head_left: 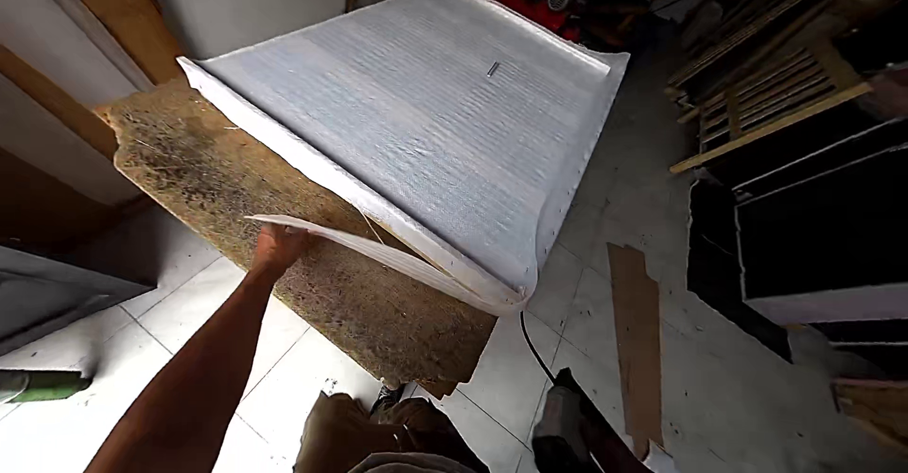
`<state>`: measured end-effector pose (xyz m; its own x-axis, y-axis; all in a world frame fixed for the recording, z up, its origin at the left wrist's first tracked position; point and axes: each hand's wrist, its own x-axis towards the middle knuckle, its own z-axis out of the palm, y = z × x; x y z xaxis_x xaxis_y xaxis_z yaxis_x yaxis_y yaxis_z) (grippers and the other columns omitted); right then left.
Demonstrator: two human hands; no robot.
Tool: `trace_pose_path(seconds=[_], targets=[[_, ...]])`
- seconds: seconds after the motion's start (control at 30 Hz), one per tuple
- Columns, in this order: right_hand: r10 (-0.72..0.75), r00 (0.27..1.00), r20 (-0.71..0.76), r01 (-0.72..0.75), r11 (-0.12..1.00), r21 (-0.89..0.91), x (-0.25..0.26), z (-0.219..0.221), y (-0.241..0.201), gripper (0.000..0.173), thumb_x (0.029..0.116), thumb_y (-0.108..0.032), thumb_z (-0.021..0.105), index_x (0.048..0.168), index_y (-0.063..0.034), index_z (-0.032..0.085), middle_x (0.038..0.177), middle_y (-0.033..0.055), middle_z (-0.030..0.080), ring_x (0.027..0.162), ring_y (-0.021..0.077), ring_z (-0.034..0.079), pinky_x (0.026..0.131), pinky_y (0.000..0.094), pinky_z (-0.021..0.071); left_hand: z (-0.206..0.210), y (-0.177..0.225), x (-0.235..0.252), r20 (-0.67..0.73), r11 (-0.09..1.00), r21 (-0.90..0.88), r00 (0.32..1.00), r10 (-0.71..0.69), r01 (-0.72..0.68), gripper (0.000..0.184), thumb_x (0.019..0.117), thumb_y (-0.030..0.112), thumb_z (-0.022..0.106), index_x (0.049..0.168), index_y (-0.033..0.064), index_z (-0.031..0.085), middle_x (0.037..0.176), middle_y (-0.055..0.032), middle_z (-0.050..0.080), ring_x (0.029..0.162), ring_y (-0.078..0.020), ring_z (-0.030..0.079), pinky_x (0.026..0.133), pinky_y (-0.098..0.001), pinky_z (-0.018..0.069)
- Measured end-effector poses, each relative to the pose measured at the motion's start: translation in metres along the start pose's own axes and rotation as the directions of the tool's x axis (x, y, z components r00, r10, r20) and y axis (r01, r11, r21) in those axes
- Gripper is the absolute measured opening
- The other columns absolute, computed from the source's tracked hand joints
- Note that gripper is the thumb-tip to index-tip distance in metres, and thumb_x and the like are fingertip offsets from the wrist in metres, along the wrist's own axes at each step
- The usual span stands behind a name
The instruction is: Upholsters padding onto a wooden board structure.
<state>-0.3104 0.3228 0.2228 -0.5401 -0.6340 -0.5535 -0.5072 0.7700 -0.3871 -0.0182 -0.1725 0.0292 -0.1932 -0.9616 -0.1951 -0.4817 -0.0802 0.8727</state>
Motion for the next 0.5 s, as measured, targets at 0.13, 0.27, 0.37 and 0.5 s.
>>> trace_pose_path(seconds=[0.13, 0.27, 0.37, 0.5], targets=[[-0.547, 0.819, -0.176, 0.521, 0.836, -0.172, 0.059, 0.055, 0.033, 0.078, 0.0654, -0.009, 0.084, 0.139, 0.0004, 0.061, 0.134, 0.019, 0.066, 0.116, 0.0311, 0.068, 0.094, 0.0522, 0.0583, 0.005, 0.018, 0.039, 0.061, 0.989, -0.145, 0.997, 0.044, -0.034, 0.031, 0.0949, 0.008, 0.072, 0.121, -0.0054, 0.06, 0.104, -0.0198, 0.071, 0.089, -0.0271, 0.074, 0.084, -0.0488, 0.0628], [-0.561, 0.788, -0.253, 0.495, 0.822, -0.28, 0.076, 0.088, 0.016, 0.075, 0.0649, -0.014, 0.08, 0.137, -0.0027, 0.064, 0.134, 0.0167, 0.066, 0.115, 0.0271, 0.069, 0.092, 0.0477, 0.0604, 0.011, 0.017, 0.075, 0.076, 0.979, -0.081, 0.979, 0.192, -0.185, 0.027, 0.0881, 0.009, 0.079, 0.11, -0.0033, 0.067, 0.099, -0.0185, 0.072, 0.09, -0.0274, 0.071, 0.089, -0.0528, 0.0569], [-0.535, 0.794, -0.288, 0.434, 0.831, -0.347, 0.078, 0.105, -0.005, 0.071, 0.0652, -0.015, 0.077, 0.132, 0.0037, 0.066, 0.134, 0.0209, 0.066, 0.117, 0.0275, 0.068, 0.098, 0.0436, 0.0575, 0.011, 0.017, 0.098, 0.076, 0.96, -0.03, 0.957, 0.279, -0.277, 0.028, 0.0877, 0.014, 0.08, 0.108, -0.0021, 0.069, 0.099, -0.018, 0.071, 0.091, -0.028, 0.068, 0.089, -0.0524, 0.0542], [-0.429, 0.886, -0.173, 0.305, 0.824, -0.478, 0.084, 0.106, -0.036, 0.078, 0.0648, -0.012, 0.083, 0.137, 0.0078, 0.061, 0.138, 0.026, 0.061, 0.118, 0.0371, 0.068, 0.094, 0.0532, 0.0573, 0.022, 0.003, 0.109, 0.034, 0.936, -0.025, 0.936, 0.352, -0.351, 0.03, 0.0957, 0.023, 0.072, 0.113, -0.0009, 0.065, 0.104, -0.0199, 0.069, 0.095, -0.0333, 0.069, 0.09, -0.0557, 0.0532]])
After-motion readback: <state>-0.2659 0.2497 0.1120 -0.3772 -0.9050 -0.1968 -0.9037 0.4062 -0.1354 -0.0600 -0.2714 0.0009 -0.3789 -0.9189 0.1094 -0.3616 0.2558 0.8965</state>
